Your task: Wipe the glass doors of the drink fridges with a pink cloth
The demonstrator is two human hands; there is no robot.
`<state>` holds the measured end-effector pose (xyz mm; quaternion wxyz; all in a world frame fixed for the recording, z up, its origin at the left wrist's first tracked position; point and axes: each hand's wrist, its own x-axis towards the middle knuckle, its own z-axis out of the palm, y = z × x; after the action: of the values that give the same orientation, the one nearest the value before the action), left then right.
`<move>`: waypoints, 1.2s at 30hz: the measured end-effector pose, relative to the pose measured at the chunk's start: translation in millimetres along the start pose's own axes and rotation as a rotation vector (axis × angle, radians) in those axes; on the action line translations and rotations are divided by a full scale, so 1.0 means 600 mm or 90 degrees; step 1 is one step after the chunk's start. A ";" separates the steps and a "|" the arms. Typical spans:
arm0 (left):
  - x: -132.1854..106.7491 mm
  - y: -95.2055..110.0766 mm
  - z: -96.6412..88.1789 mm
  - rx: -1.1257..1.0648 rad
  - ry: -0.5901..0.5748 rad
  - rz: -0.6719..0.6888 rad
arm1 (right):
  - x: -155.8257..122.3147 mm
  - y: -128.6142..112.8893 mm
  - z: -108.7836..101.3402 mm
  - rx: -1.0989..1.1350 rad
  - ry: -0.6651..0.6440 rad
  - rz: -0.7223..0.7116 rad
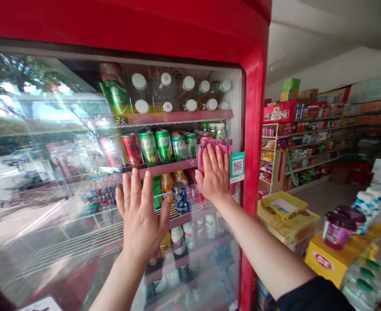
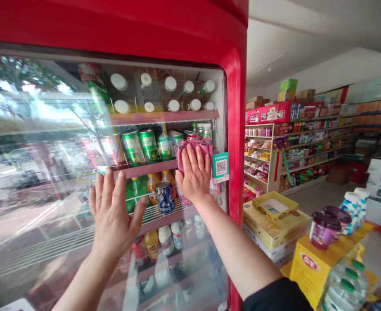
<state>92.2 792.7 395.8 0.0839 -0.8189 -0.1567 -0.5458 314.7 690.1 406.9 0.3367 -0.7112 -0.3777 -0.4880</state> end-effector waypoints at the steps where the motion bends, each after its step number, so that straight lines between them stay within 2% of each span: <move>1: -0.002 0.002 -0.001 -0.001 0.001 -0.001 | 0.003 -0.021 0.004 0.002 0.018 0.064; 3: -0.007 0.000 -0.006 0.001 0.001 -0.005 | 0.010 -0.077 0.014 0.006 0.034 0.160; 4: -0.008 -0.005 -0.009 0.005 0.003 -0.008 | 0.014 -0.108 0.020 0.010 0.029 0.161; 5: -0.008 -0.012 -0.012 0.009 0.006 -0.012 | 0.017 -0.136 0.025 0.017 0.016 0.113; 7: -0.005 -0.029 -0.018 0.020 0.022 -0.017 | 0.022 -0.176 0.031 0.031 -0.014 -0.059; 10: 0.005 -0.050 -0.020 0.035 0.047 -0.018 | 0.034 -0.183 0.026 0.035 -0.031 -0.262; 14: 0.029 -0.045 -0.012 0.045 0.060 -0.007 | 0.064 -0.125 0.005 0.029 -0.011 -0.372; 16: 0.044 -0.031 -0.008 0.039 0.062 0.002 | 0.084 -0.088 -0.006 0.024 -0.011 -0.377; 22: 0.091 0.008 0.005 0.018 0.086 0.045 | 0.138 0.032 -0.044 -0.009 0.001 -0.228; 25: 0.107 0.012 0.008 0.013 0.099 0.066 | 0.154 0.085 -0.054 -0.026 0.041 -0.140; 27: 0.112 0.006 0.004 0.015 0.099 0.069 | 0.164 0.099 -0.048 -0.020 0.089 -0.059; 29: 0.115 -0.004 -0.003 0.016 0.103 0.067 | 0.173 0.084 -0.034 0.003 0.157 0.055; 31: 0.117 -0.018 -0.013 0.018 0.111 0.060 | 0.179 0.039 -0.017 0.036 0.225 0.156; 32: 0.117 -0.026 -0.018 0.020 0.113 0.052 | 0.178 0.009 -0.009 0.053 0.242 0.172; 34: 0.117 -0.038 -0.026 0.028 0.113 0.033 | 0.170 -0.055 0.001 0.081 0.220 0.097; 36: 0.117 -0.047 -0.030 0.036 0.110 0.017 | 0.156 -0.107 0.002 0.089 0.136 -0.075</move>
<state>91.5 824.9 466.5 0.1276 -0.7680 -0.1534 -0.6086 281.7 741.9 502.3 0.3944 -0.6067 -0.4138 -0.5524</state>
